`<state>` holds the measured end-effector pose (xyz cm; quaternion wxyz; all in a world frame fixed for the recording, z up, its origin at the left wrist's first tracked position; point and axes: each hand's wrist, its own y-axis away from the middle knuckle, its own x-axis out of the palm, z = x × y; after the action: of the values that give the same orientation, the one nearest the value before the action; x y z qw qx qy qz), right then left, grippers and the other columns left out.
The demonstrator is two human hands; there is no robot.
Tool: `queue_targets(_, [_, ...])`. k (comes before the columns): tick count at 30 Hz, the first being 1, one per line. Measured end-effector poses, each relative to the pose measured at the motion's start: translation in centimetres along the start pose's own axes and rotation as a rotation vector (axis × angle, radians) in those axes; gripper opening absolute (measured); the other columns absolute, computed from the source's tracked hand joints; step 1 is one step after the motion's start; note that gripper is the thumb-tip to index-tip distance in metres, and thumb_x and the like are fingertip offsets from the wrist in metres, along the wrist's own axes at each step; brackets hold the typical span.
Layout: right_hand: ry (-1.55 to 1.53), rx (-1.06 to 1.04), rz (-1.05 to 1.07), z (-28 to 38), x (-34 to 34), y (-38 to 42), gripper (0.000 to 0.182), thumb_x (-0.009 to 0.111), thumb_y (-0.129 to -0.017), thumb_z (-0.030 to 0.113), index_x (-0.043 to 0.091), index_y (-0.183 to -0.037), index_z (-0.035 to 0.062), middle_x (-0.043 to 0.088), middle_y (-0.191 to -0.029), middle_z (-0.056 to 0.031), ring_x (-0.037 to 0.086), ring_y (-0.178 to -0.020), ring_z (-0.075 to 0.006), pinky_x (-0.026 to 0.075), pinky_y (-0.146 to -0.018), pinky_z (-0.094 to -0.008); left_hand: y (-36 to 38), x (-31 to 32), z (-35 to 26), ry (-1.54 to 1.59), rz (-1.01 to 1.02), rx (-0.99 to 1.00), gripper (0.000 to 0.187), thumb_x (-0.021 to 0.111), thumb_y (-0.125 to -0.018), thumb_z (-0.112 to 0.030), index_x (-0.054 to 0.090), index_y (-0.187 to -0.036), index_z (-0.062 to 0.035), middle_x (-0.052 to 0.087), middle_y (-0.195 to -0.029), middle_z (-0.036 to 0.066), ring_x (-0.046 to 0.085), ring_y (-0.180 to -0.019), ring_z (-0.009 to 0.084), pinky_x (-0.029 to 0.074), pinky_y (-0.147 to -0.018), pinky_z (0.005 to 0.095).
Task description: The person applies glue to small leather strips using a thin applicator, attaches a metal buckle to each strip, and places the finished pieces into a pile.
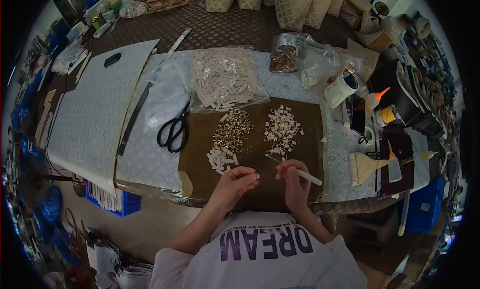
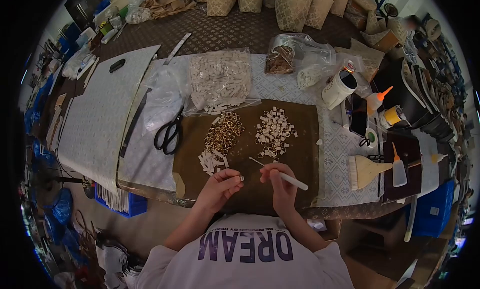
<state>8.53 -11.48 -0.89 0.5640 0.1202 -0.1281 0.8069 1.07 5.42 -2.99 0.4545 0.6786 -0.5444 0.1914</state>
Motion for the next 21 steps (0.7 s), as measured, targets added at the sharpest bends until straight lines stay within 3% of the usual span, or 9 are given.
queue_targets(5, [0.105,-0.062,0.109,0.05,-0.07,0.21,0.016,0.048,-0.092,0.005,0.057,-0.103,-0.0032,0.062,-0.097,-0.0119,0.058,-0.078,-0.0126,0.049,-0.072,-0.0253,0.05,0.09,0.08,-0.007,0.023,0.007,0.015,0.065,-0.083,-0.004,0.060,-0.097,-0.0018,0.064,-0.089,0.006,0.063,-0.080,0.0136,0.051,-0.073,0.0235])
queue_targets(11, [0.114,-0.047,0.098,0.03,-0.01,0.27,0.015,0.048,-0.091,0.004,0.057,-0.101,-0.0029,0.061,-0.097,-0.0115,0.059,-0.079,-0.0128,0.049,-0.073,-0.0250,0.11,0.04,0.07,-0.011,0.013,0.001,0.016,0.065,-0.082,-0.004,0.060,-0.097,-0.0016,0.063,-0.089,0.006,0.063,-0.080,0.0133,0.051,-0.074,0.0235])
queue_targets(14, [0.151,-0.067,0.087,0.06,0.12,0.24,0.015,0.049,-0.093,0.011,0.056,-0.098,-0.0010,0.060,-0.095,-0.0124,0.058,-0.075,-0.0150,0.048,-0.070,-0.0277,0.12,0.06,0.05,-0.028,0.004,0.003,0.015,0.064,-0.082,-0.004,0.059,-0.096,-0.0020,0.063,-0.088,0.006,0.062,-0.080,0.0130,0.050,-0.074,0.0234])
queue_targets(21, [0.172,-0.091,0.147,-0.12,-0.36,-0.04,0.017,0.048,-0.091,0.003,0.057,-0.103,-0.0029,0.059,-0.097,-0.0109,0.058,-0.080,-0.0130,0.048,-0.073,-0.0247,0.03,-0.07,0.14,-0.022,0.014,0.006,0.012,0.063,-0.083,-0.003,0.056,-0.092,-0.0067,0.062,-0.089,0.005,0.061,-0.079,0.0125,0.049,-0.071,0.0233])
